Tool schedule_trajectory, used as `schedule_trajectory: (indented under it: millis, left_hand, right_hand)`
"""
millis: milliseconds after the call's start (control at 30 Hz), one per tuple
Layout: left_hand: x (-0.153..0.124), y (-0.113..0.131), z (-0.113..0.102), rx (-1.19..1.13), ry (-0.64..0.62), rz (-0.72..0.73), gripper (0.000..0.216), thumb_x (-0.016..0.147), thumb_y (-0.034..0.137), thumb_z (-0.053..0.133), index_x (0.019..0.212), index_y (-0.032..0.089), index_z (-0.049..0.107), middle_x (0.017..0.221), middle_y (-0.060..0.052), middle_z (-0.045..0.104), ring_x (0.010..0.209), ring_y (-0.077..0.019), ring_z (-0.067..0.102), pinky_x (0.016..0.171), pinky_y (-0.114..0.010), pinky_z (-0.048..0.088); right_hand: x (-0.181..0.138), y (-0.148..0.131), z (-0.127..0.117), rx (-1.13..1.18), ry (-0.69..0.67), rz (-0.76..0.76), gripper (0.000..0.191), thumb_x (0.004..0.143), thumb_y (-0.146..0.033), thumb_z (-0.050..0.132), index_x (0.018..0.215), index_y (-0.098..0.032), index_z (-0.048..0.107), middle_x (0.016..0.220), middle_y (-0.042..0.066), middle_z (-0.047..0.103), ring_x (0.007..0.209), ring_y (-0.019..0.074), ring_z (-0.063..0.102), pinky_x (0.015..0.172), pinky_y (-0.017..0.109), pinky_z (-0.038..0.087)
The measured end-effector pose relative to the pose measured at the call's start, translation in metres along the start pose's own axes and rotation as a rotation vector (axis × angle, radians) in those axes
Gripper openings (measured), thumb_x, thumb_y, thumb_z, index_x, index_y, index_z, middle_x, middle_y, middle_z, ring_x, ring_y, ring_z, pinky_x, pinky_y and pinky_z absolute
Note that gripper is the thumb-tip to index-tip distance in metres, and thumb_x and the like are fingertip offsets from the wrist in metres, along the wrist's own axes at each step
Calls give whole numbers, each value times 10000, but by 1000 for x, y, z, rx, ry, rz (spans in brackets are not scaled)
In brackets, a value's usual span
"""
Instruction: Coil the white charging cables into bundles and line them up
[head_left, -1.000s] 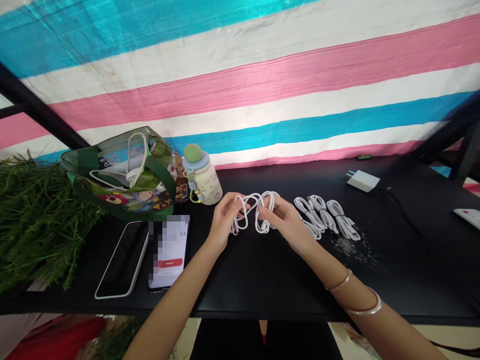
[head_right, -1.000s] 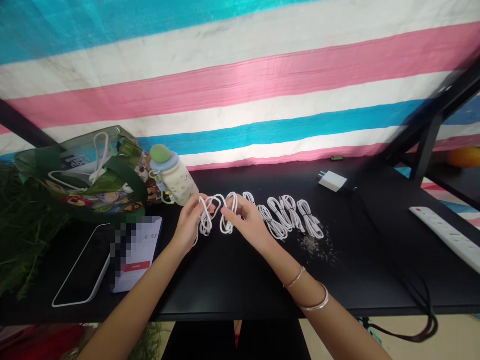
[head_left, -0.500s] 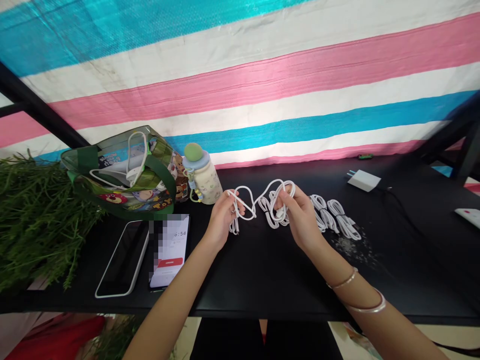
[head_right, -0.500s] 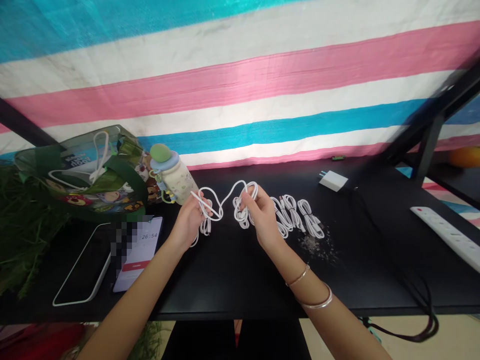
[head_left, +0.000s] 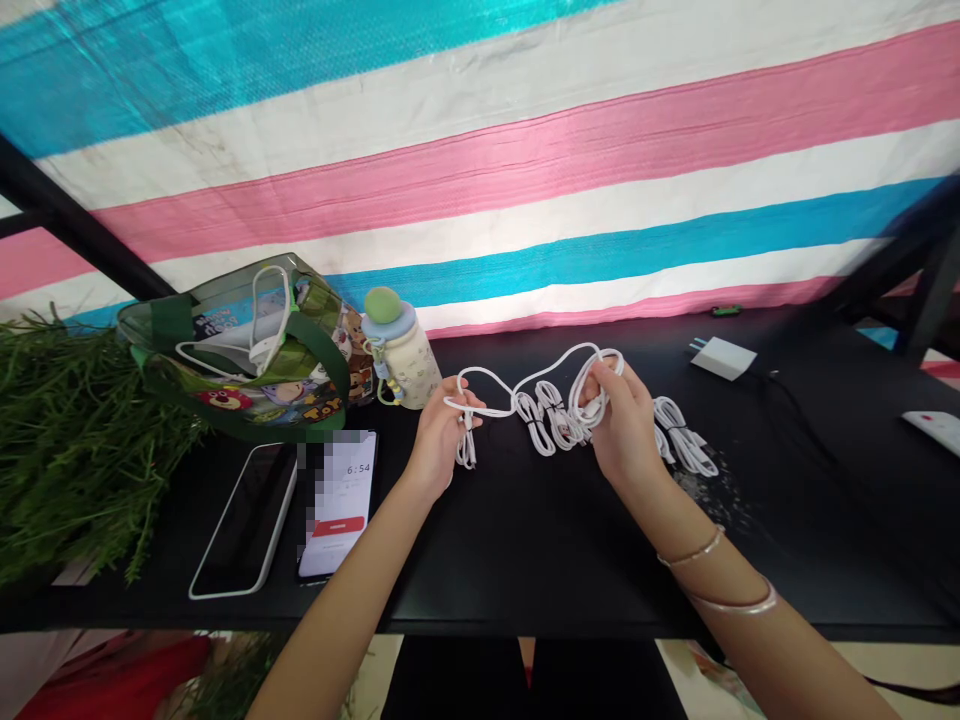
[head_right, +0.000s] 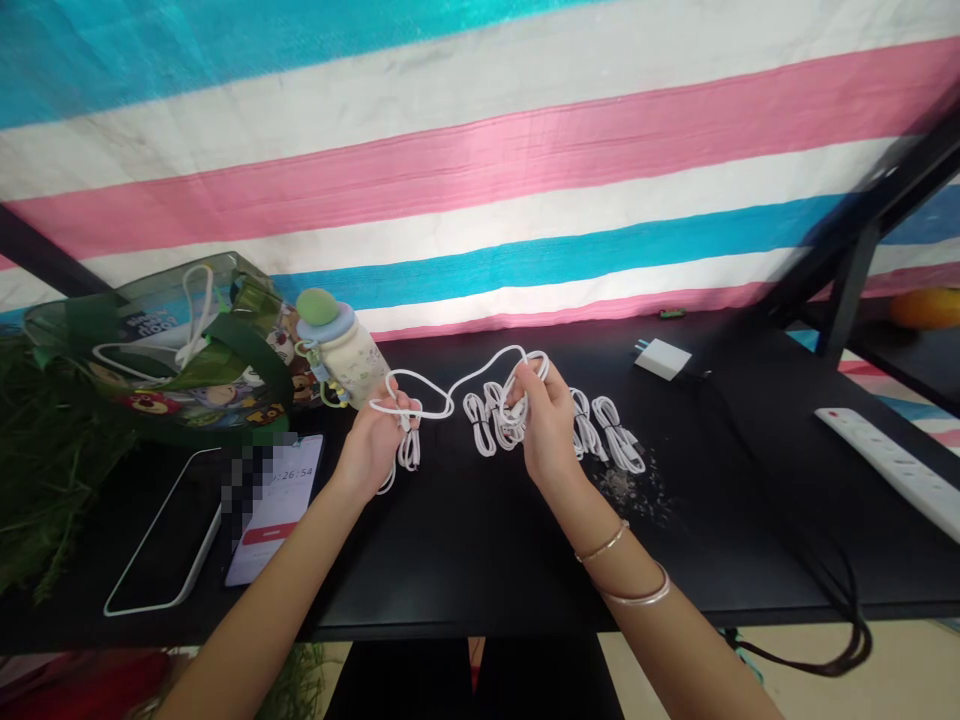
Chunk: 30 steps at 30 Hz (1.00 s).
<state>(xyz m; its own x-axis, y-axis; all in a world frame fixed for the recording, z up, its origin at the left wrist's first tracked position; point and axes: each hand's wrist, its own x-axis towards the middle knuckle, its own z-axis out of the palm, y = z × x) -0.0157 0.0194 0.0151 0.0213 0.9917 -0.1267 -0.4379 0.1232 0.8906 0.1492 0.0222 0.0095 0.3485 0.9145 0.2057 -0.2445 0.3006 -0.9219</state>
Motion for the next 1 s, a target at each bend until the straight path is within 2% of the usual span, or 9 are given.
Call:
schedule_trajectory:
  millis: [200,367,533,700,867,1000]
  left_hand:
    - [2,-3,-3,20,-11,47,248,519,256,593,667,217,398,682,35,497,695,-129,503,621,-237,397]
    - [1,-3,-4,15,-36,36,264,520,235,605,616,208,361,715,26,541,714,-124,519,623,-222,405]
    - [0,1,-3,-15,-26,29,251,513,255,598,592,202,366,848,-7,614,782,-138,557,654,-234,420]
    - [1,8,-8,9,-32,82,230,527,253,583,590,205,367,967,-32,654,869,-172,578,708,-270,437]
    - [-1,16,-13,-10,12,146,218,556,271,561,610,218,356,857,-16,631,833,-180,581,704,-288,444]
    - [-8,24,-9,33,-96,226,291,577,270,611,579,214,325,657,20,537,664,-143,525,643,-268,421]
  right_hand:
    - [9,5,-7,3,55,-20,430,731,-512,621,574,-235,332,533,-63,303,484,102,345,477,265,330]
    - [16,7,-18,54,115,67,454,690,-505,644,549,-234,308,521,-64,277,472,100,323,464,271,323]
    - [22,9,-28,86,43,149,436,684,-463,603,525,-232,270,484,-70,220,437,104,304,463,284,368]
    - [33,15,-40,131,36,192,392,659,-432,579,526,-230,271,465,-72,218,430,109,322,469,290,383]
    - [44,16,-55,177,19,199,365,629,-406,591,547,-234,280,459,-78,232,429,111,336,456,283,379]
    - [43,13,-54,218,-4,205,347,621,-398,604,553,-235,305,460,-78,263,427,108,350,465,280,393]
